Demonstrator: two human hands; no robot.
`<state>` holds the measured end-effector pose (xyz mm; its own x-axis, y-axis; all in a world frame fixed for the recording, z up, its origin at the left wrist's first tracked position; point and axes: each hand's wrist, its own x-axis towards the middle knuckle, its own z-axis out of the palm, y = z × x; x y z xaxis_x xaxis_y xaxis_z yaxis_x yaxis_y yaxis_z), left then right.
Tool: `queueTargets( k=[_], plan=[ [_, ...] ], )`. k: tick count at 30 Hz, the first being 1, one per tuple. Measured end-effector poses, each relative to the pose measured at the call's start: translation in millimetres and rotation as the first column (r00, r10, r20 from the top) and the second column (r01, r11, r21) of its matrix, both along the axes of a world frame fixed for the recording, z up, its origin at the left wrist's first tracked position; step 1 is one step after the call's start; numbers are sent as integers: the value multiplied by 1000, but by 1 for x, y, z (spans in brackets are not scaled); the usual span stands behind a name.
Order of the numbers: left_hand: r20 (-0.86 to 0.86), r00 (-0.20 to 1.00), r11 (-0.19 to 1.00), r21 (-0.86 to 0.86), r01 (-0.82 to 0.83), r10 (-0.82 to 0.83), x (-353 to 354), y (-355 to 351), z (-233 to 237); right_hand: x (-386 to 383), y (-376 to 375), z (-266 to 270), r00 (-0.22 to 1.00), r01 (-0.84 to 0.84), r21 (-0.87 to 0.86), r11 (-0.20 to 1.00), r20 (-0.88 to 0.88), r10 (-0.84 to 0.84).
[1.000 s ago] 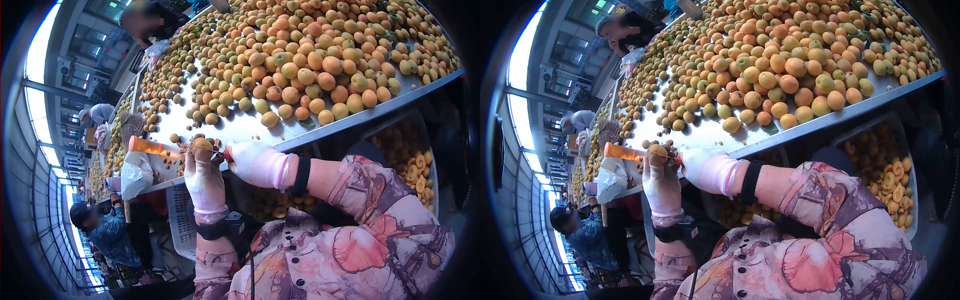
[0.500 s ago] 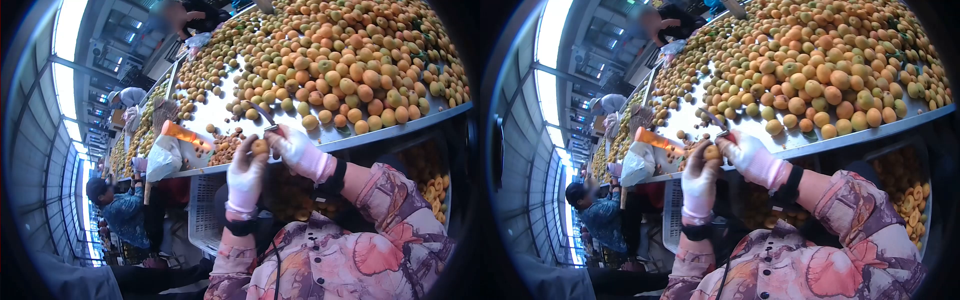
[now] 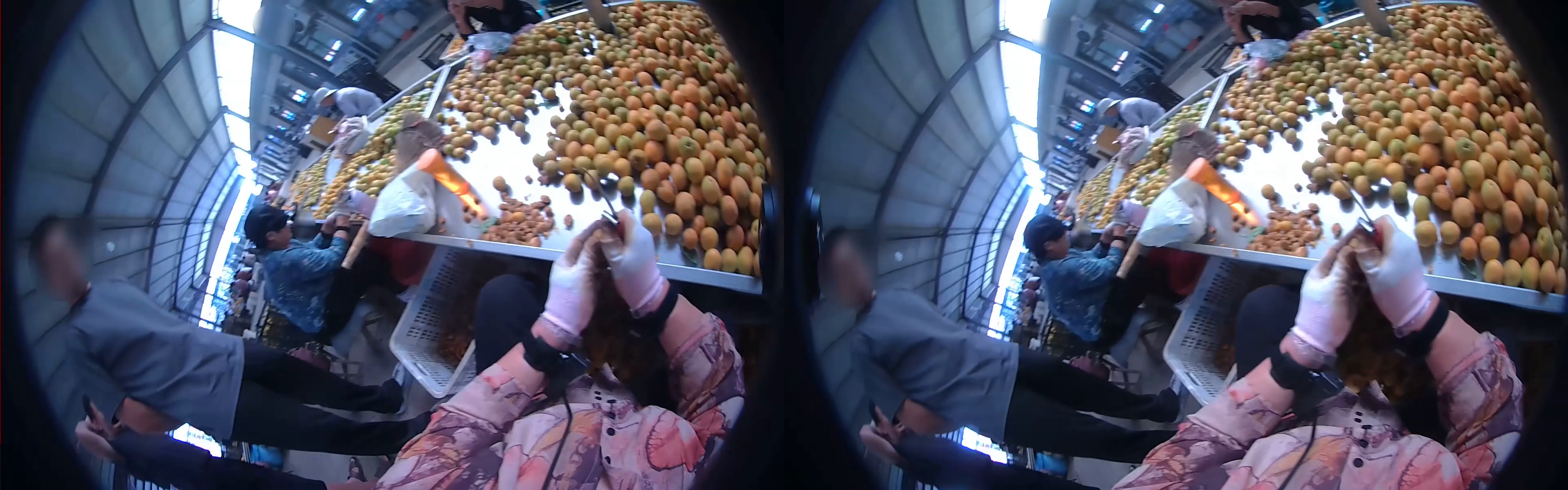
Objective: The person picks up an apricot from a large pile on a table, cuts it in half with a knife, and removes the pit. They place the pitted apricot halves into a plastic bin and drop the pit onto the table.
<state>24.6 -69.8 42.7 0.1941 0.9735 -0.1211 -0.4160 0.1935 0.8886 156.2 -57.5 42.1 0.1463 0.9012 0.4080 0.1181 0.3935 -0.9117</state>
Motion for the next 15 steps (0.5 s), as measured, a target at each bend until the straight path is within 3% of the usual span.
queueTargets(
  k=[1,5,8,9,12,14,15],
  plan=[
    [101,995,1000,-5,-5,6,2,2,-7,-2,2,-2,999,18,23,1000,51,-19],
    [147,980,974,-201,-101,132,0,0,7,-9,-1,-1,985,-45,54,998,171,36],
    [104,994,971,-241,-1,27,-25,4,-2,-17,-5,2,955,-99,260,961,297,18],
    [29,997,961,-269,-65,76,-20,0,11,-18,-7,6,951,-98,289,952,308,4],
    [-16,1000,970,-242,8,-12,-30,5,13,-17,0,0,986,-142,-45,989,85,145],
    [-63,997,998,-46,-39,36,-42,13,-3,-22,8,1,956,-217,-129,968,-229,184],
    [8,999,997,-74,-38,39,-39,11,0,-20,15,-4,913,-246,-178,953,-372,166]
  ],
)
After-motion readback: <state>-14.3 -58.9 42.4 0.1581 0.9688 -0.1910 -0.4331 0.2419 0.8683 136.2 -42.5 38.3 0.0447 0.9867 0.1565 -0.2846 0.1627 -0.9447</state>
